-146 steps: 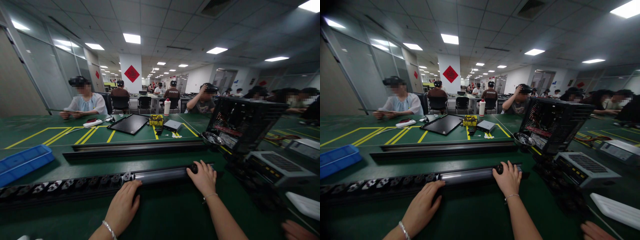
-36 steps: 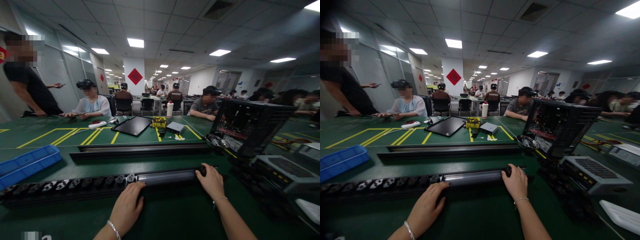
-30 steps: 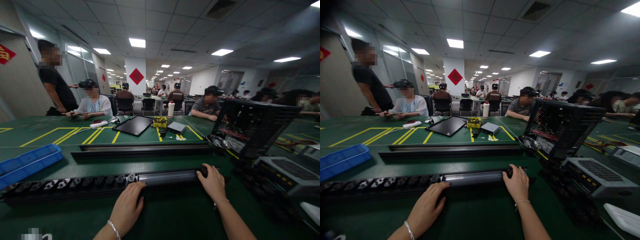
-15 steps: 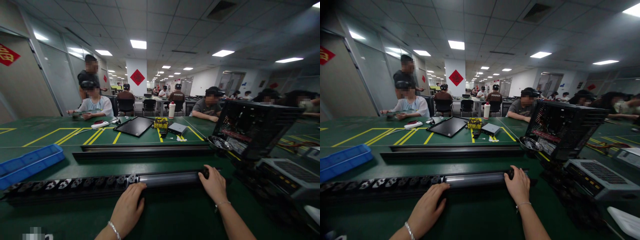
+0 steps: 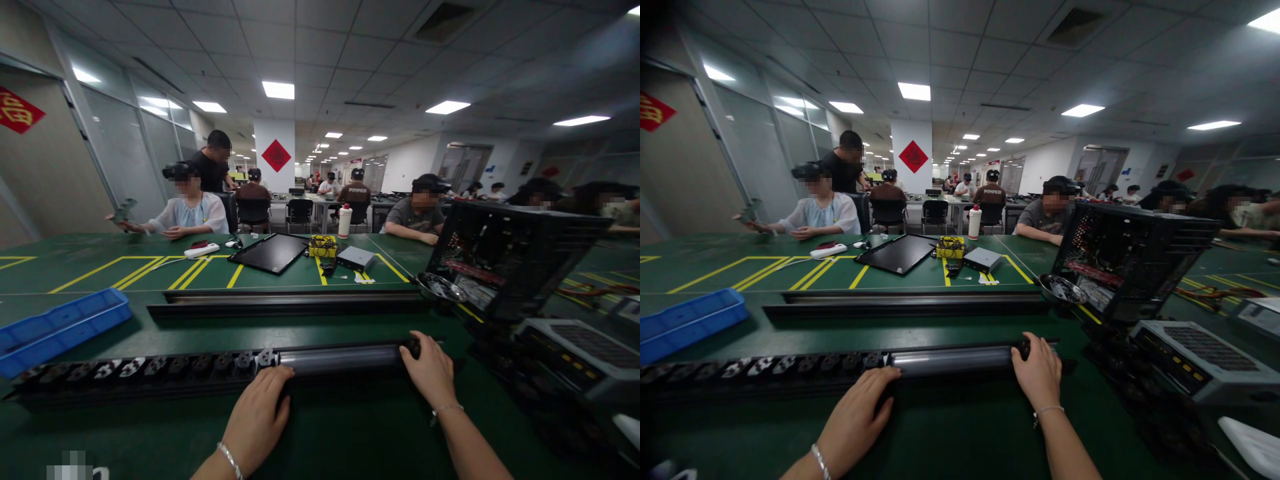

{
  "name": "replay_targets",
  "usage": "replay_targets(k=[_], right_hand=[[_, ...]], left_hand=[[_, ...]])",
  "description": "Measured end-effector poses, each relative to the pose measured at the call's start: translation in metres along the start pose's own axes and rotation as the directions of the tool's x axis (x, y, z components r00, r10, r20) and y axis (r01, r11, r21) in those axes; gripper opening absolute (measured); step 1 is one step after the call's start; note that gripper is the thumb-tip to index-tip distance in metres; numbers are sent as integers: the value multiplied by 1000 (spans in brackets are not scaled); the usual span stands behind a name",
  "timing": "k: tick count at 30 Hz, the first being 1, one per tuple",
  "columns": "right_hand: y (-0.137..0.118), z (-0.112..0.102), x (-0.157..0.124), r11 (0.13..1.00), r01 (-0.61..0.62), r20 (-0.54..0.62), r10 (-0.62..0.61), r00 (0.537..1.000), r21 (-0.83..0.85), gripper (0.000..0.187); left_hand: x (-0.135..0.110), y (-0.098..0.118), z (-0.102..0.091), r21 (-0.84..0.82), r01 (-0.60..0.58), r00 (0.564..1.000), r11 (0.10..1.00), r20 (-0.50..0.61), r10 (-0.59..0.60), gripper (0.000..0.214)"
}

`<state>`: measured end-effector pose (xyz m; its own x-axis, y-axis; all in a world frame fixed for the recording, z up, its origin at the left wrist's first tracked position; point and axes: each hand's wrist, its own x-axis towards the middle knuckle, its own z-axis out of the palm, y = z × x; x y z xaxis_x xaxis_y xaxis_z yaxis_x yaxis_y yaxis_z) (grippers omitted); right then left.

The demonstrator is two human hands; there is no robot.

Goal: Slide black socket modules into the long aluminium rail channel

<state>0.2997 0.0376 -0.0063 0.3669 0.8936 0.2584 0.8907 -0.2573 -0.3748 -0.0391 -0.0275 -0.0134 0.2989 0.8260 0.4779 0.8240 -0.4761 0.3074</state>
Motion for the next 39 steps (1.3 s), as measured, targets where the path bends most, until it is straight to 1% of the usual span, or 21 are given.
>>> replay_targets(k=[4,10,21,27,31,34,39], right_hand=[[1,1,1,1000,-1,1,1,1000,17,48],[3,3,2,1000,-7,-45,9,999,29,45],[2,-1,2,999,-40,-12,40,999,23,46],[9,-1,2,1000,-18,-23,18,1000,-7,48],[12,2,3,999,-18,-28,17,999,-44,49],[14,4,5,999,-20,-10,20,1000,-27,50],[19,8,9,1000,-11,-49,11,999,8,47]], left_hand=[[1,1,0,4,2,1000,1000,-4,-2,40],[2,3,-2,-6,-10,1000,1000,-21,10,40],[1,2,-1,4,0,1000,1000,-9,0,40],[3,3,-4,-5,-3,1000,1000,-21,3,39],[2,4,-4,-10,9,1000,1000,9,-9,39],[2,4,-4,-11,23,999,1000,27,-22,38],[1,4,-3,-10,42,999,999,36,-41,39]])
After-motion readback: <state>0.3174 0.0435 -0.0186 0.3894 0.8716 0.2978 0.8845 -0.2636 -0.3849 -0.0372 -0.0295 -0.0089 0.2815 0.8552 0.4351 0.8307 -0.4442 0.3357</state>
